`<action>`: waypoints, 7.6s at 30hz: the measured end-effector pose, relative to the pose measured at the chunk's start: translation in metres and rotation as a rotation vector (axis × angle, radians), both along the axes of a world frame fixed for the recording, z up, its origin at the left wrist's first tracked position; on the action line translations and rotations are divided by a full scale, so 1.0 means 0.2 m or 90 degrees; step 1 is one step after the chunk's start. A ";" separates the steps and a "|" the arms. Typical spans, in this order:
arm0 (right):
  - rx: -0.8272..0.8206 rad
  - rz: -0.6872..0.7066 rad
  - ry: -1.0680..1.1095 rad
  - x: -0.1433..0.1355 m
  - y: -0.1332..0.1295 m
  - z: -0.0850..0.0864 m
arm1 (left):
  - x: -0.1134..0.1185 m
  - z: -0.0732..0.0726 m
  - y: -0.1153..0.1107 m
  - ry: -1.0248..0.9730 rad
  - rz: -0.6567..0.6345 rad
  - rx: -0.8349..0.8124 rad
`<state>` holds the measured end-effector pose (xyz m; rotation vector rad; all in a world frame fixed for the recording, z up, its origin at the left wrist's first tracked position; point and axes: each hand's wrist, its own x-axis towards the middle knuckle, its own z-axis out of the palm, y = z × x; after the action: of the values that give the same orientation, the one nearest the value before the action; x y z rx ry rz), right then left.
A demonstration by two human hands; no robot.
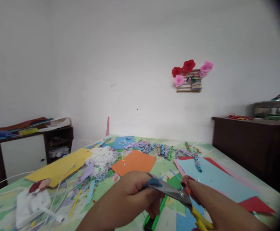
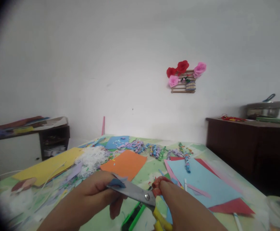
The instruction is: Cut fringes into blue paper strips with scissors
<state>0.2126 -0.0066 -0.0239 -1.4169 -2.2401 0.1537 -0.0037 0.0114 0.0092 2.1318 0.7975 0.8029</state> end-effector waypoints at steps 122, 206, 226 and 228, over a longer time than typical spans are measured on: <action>0.145 -0.046 -0.024 -0.03 0.01 -0.03 | -0.01 -0.01 0.03 0.052 -0.008 0.184; -0.047 -0.004 -0.020 -0.05 0.00 -0.02 | -0.02 0.03 0.01 0.033 -0.034 0.163; 0.019 -0.013 -0.118 -0.02 0.06 -0.09 | -0.03 0.01 0.04 -0.051 -0.075 -0.131; 0.039 -0.002 -0.125 -0.01 0.06 -0.10 | -0.04 0.00 0.05 -0.069 -0.095 -0.178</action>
<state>0.2097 0.0057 -0.0444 -1.4576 -2.3775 -0.0588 -0.0114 0.0210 0.0098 1.8594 0.6438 0.6794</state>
